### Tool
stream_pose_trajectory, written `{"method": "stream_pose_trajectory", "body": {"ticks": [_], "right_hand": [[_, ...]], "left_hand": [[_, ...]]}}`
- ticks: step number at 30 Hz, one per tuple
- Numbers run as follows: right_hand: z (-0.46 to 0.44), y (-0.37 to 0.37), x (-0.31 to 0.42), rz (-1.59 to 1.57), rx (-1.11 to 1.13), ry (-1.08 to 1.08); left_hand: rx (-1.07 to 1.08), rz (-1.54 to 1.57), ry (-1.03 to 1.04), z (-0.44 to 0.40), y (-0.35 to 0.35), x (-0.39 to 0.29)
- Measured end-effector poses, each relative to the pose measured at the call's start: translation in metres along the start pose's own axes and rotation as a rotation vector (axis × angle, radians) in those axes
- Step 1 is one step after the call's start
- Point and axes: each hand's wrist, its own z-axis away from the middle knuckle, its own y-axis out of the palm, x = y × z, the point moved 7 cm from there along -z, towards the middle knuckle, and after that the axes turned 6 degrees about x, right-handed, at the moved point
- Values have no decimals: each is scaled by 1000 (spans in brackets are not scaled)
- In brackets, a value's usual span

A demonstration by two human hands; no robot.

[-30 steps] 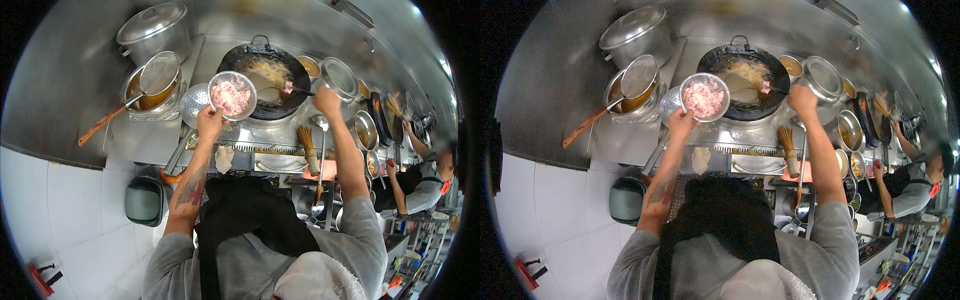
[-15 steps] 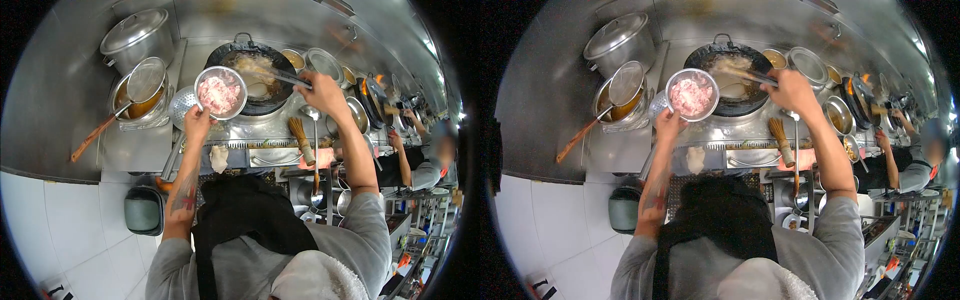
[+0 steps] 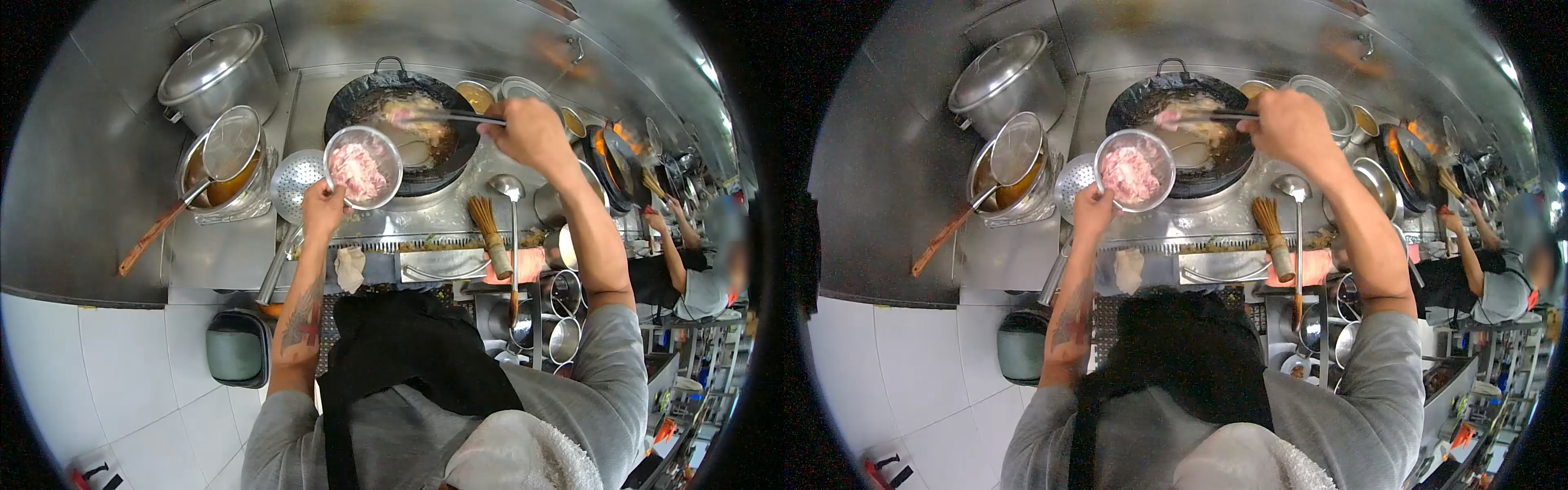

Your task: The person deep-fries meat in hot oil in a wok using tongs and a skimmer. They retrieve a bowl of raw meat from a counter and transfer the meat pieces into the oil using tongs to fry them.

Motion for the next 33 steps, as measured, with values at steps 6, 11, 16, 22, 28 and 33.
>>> {"method": "stream_pose_trajectory", "body": {"ticks": [6, 11, 16, 22, 28, 33], "right_hand": [[-114, 108, -43, 62, 114, 186], [-186, 201, -37, -154, 258, 268], [-185, 153, -30, -181, 90, 227], [-73, 44, 9, -258, 197, 28], [-10, 21, 25, -165, 120, -22], [-4, 9, 38, -150, 117, -17]], "left_hand": [[-99, 184, -112, 17, -1, 13], [-199, 157, -149, 30, -4, 3], [-216, 273, -123, 36, -13, 9], [-181, 256, -88, 20, -18, 1], [33, 111, 150, -11, -14, -20], [107, 130, 128, -17, -2, -28]]}}
